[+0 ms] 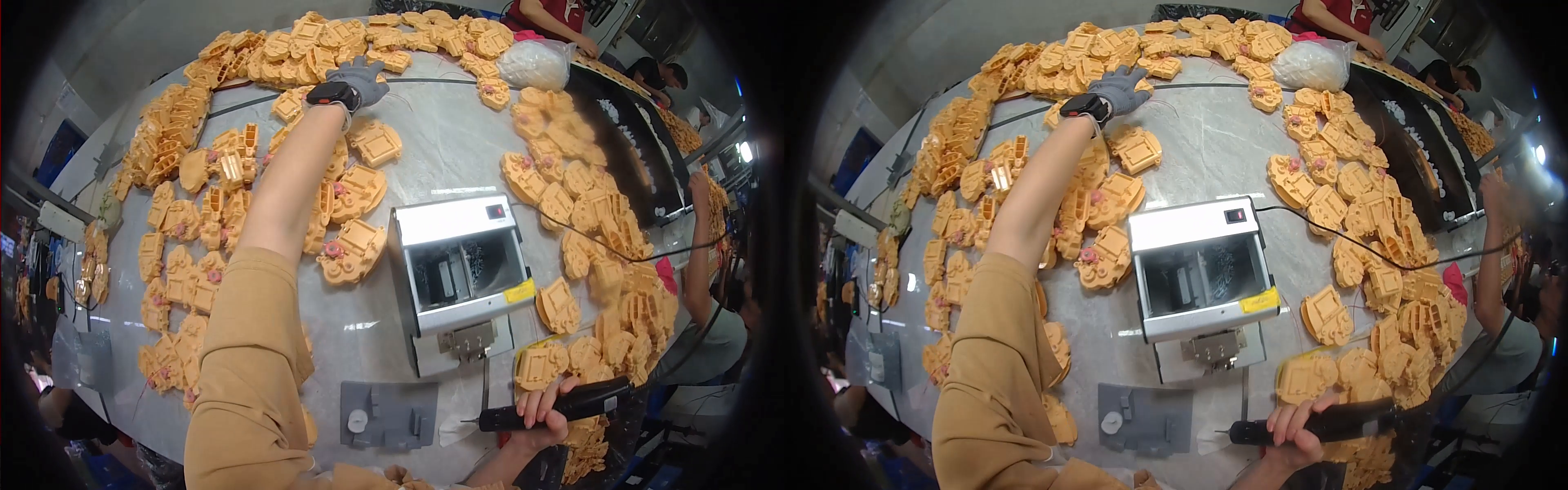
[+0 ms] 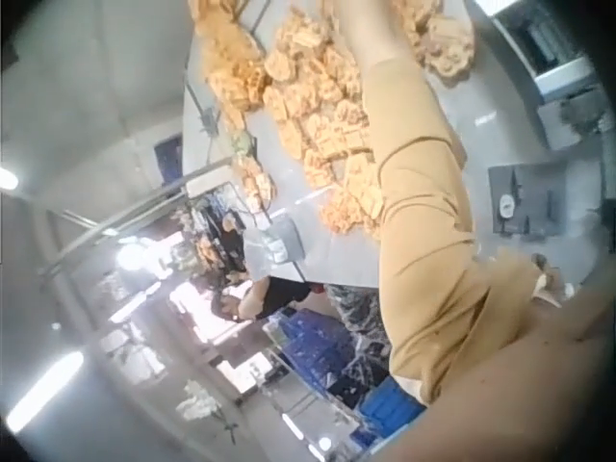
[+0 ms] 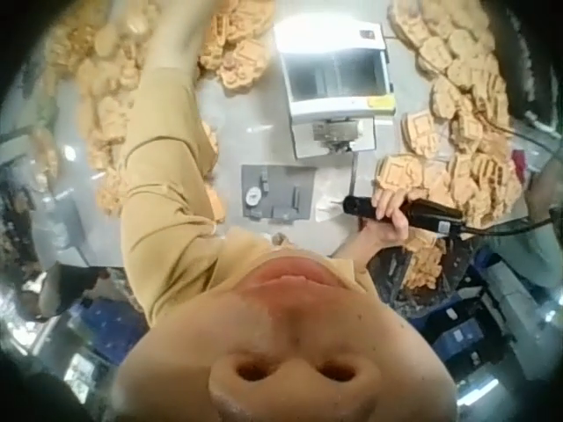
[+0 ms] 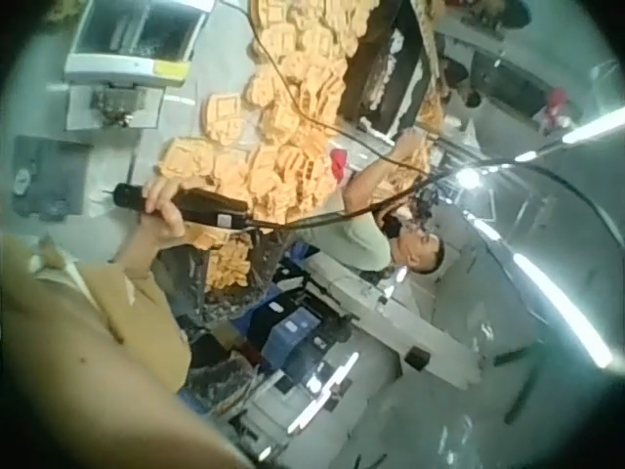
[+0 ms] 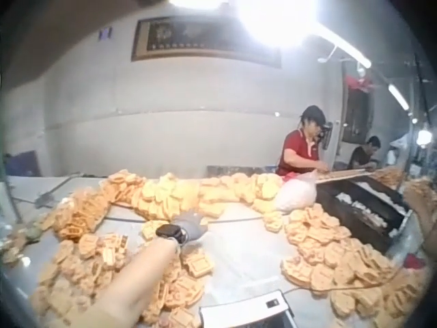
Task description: The person assembles yellow plastic toy housings by driving screws into them with an electric screwdriver.
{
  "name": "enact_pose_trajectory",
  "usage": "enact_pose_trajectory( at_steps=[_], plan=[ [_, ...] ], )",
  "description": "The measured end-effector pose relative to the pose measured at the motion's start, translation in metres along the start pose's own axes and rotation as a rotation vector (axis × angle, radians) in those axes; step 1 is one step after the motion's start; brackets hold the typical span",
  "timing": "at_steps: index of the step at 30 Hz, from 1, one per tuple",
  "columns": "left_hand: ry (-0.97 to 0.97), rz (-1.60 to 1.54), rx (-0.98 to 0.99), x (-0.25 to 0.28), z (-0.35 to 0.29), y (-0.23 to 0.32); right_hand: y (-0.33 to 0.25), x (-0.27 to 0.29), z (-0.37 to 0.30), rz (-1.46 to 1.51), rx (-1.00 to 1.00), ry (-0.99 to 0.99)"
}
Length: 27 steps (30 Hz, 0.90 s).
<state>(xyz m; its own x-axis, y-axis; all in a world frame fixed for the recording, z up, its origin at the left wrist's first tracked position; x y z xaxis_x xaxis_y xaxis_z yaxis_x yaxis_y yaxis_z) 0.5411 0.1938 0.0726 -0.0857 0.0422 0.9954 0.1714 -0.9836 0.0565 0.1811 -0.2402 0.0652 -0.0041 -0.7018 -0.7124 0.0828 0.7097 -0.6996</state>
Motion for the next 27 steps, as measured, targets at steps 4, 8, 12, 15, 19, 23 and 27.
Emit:
enact_pose_trajectory(
  at_steps=[4,8,12,15,19,23,27],
  plan=[
    [0.016,0.107,0.019,-0.034,0.014,-0.023,0.0,0.006,0.013,-0.001,-0.003,-0.079],
    [-0.047,0.063,-0.097,-0.023,-0.011,-0.023,0.005,0.013,0.022,0.011,-0.024,-0.105],
    [-0.348,0.049,-0.18,-0.006,-0.044,-0.027,0.007,0.013,0.023,0.006,-0.06,-0.103],
    [-0.385,0.115,-0.058,0.0,-0.044,-0.057,0.011,0.012,0.02,0.023,-0.069,-0.098],
    [0.01,0.063,0.157,-0.012,-0.036,-0.102,0.014,0.014,0.017,0.022,-0.077,-0.081],
    [-0.162,-0.09,0.23,-0.034,-0.033,-0.12,0.02,0.011,0.013,0.019,-0.081,-0.078],
    [-0.19,-0.077,0.182,-0.019,-0.063,-0.11,0.022,0.011,0.011,0.035,-0.096,-0.063]
  ],
)
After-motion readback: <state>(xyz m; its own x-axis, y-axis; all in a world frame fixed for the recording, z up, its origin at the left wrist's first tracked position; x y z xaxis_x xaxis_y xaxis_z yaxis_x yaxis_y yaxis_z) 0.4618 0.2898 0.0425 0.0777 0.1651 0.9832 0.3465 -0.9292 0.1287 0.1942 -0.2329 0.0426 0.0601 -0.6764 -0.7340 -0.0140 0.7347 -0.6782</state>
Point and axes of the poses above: each hand's wrist, its own z-axis towards the middle knuckle, its own x-axis out of the back of the hand, y = z × x, the point moved 4 cm from there along z, towards the middle knuckle
